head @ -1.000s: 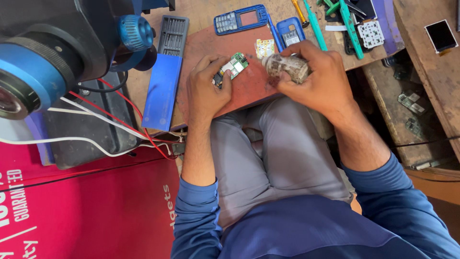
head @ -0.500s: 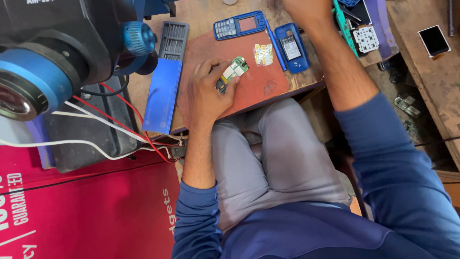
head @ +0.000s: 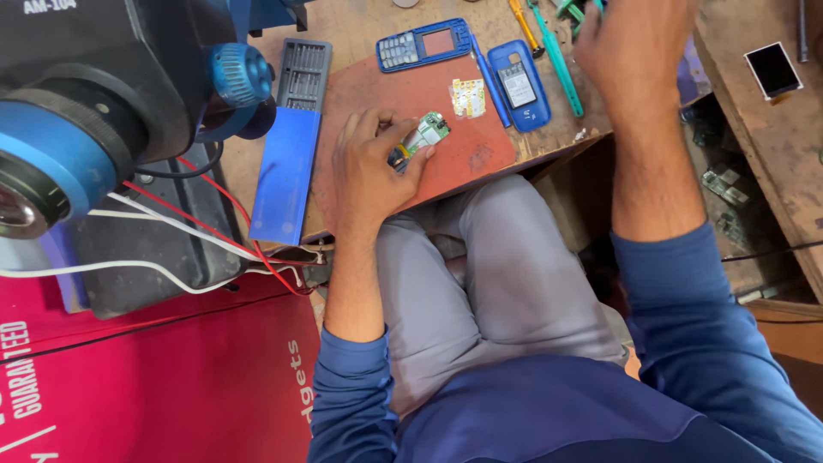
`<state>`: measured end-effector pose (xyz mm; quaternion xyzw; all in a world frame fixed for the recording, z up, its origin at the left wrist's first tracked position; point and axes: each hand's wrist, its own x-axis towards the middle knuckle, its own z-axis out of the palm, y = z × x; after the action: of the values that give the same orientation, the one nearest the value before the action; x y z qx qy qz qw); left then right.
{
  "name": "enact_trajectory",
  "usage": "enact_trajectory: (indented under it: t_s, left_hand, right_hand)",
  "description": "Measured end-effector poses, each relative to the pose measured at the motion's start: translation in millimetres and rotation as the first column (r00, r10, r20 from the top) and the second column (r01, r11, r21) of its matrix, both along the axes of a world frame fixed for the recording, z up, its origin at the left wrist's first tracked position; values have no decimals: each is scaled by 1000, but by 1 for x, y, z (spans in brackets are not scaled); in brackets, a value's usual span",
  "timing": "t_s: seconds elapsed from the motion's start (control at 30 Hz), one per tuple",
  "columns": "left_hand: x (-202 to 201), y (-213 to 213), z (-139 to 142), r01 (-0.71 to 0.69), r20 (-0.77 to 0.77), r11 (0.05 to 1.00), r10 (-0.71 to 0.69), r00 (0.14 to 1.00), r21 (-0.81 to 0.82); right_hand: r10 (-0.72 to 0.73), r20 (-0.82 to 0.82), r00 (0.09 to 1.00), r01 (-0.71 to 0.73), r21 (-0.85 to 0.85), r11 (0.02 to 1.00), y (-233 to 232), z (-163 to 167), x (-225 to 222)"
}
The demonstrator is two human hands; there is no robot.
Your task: The person repairs a mobile phone by cleaning the circuit board with a brush and liquid, then removing and reattaching the display screen.
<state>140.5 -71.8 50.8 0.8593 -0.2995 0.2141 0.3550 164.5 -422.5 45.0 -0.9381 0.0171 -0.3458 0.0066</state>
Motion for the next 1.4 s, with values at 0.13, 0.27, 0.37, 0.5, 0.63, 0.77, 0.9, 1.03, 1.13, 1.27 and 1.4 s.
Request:
enact_trajectory:
  t_s: [0.13, 0.27, 0.37, 0.5, 0.63, 0.77, 0.9, 1.03, 1.13, 1.27, 1.4]
  left_hand:
    - [-1, 1, -2, -8, 6, 1000, 8, 1000, 1]
    - [-4, 2, -1, -9, 19, 1000, 9, 1000, 16]
    - [-4, 2, 1, -12, 4, 1000, 12, 1000, 12]
    - [-2, 2, 1, -2, 16, 1000, 2, 1000, 19]
    - [2, 1, -1, 19, 11, 1000, -19, 1000, 17]
    - [4, 2, -3, 20, 25, 1000, -21, 999, 10]
    - [5, 1, -5, 26, 36, 999, -27, 999, 18]
    - [7, 1, -6, 17, 55, 999, -19, 998, 34]
    - [6, 2, -7, 12, 57, 999, -14, 998, 41]
    - [9, 0, -8, 16, 51, 999, -18, 999, 34]
    - [10, 1, -11, 17, 45, 1000, -18, 999, 24]
  right_hand:
    - [-73, -98, 992, 70, -33, 997, -11, -23, -16]
    - [-17, -34, 999, 19, 74, 997, 14, -1, -25]
    - [233, -6, 972, -227, 202, 953, 47, 16, -53]
    - [474, -175, 863, -367, 430, 825, 104, 15, -97]
    - [502, -297, 812, -360, 423, 832, 139, 16, -104]
    - [418, -405, 813, -302, 321, 898, 156, 20, -101]
    - [409, -414, 813, -309, 287, 906, 164, 19, -97]
    - [342, -491, 801, -251, 243, 937, 168, 14, -97]
    - [337, -480, 810, -258, 224, 940, 170, 14, -97]
    - [358, -426, 831, -275, 245, 930, 169, 15, -99]
    - [370, -445, 816, -272, 270, 924, 171, 12, -100]
